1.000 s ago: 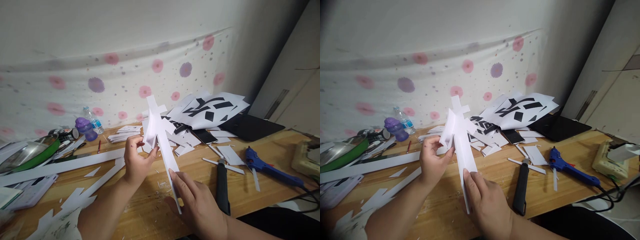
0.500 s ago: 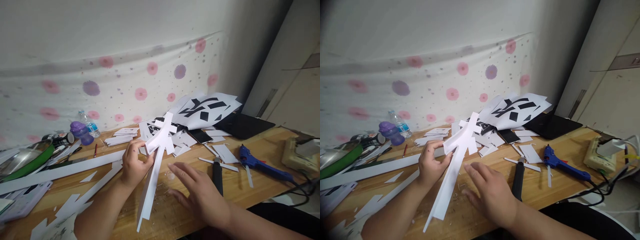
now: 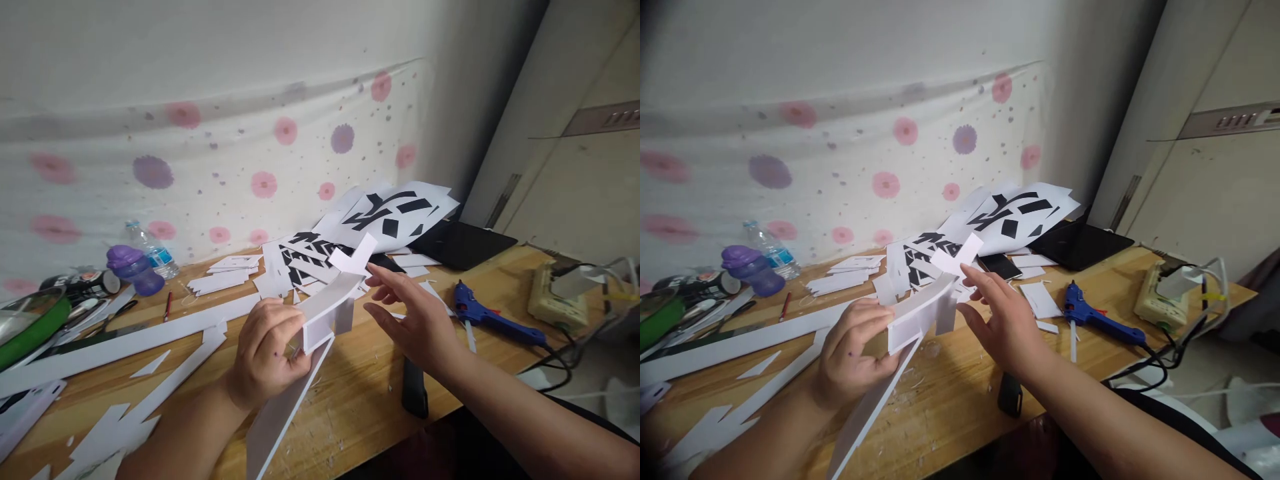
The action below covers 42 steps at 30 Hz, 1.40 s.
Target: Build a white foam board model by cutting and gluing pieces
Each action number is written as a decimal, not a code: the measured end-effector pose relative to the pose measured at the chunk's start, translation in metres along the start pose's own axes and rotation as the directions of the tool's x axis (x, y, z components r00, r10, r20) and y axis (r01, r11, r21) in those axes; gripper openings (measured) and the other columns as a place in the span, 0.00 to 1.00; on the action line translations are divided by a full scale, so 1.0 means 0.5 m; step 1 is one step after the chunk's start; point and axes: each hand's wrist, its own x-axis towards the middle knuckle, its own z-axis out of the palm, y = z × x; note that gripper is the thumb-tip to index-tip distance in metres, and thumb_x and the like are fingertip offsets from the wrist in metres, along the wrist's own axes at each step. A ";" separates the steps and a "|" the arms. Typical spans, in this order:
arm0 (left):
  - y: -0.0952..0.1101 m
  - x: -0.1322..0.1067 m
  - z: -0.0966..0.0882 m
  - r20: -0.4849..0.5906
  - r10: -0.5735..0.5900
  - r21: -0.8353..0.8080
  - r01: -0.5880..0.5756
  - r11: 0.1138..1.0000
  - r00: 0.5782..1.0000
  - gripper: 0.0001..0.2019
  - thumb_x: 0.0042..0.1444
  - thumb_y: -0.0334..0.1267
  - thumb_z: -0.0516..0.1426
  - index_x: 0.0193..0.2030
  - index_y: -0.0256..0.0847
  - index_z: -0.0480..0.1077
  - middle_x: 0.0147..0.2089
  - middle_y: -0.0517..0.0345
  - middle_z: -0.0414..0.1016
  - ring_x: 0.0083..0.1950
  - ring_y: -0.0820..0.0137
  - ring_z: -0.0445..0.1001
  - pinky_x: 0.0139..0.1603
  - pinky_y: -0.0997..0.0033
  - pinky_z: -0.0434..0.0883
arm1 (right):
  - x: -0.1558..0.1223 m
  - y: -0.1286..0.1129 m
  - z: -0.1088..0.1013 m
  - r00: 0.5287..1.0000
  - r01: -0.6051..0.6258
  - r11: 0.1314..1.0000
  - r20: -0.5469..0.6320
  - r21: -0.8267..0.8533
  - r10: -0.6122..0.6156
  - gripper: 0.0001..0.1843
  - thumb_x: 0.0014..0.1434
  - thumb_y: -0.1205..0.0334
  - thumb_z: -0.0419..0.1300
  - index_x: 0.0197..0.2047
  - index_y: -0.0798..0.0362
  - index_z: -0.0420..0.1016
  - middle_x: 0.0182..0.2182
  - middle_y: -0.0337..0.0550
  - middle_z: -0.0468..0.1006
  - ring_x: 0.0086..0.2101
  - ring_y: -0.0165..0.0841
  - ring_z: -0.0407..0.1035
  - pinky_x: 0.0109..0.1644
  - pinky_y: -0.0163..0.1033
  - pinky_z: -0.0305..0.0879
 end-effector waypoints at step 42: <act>-0.046 -0.125 -0.044 0.356 -0.586 -0.342 0.685 0.644 0.728 0.08 0.51 0.33 0.61 0.39 0.39 0.68 0.36 0.54 0.74 0.38 0.69 0.76 0.39 0.70 0.75 | 0.007 0.033 -0.046 0.988 -0.121 0.969 0.072 -0.217 0.139 0.18 0.59 0.58 0.58 0.51 0.54 0.74 0.45 0.49 0.78 0.38 0.37 0.76 0.38 0.41 0.74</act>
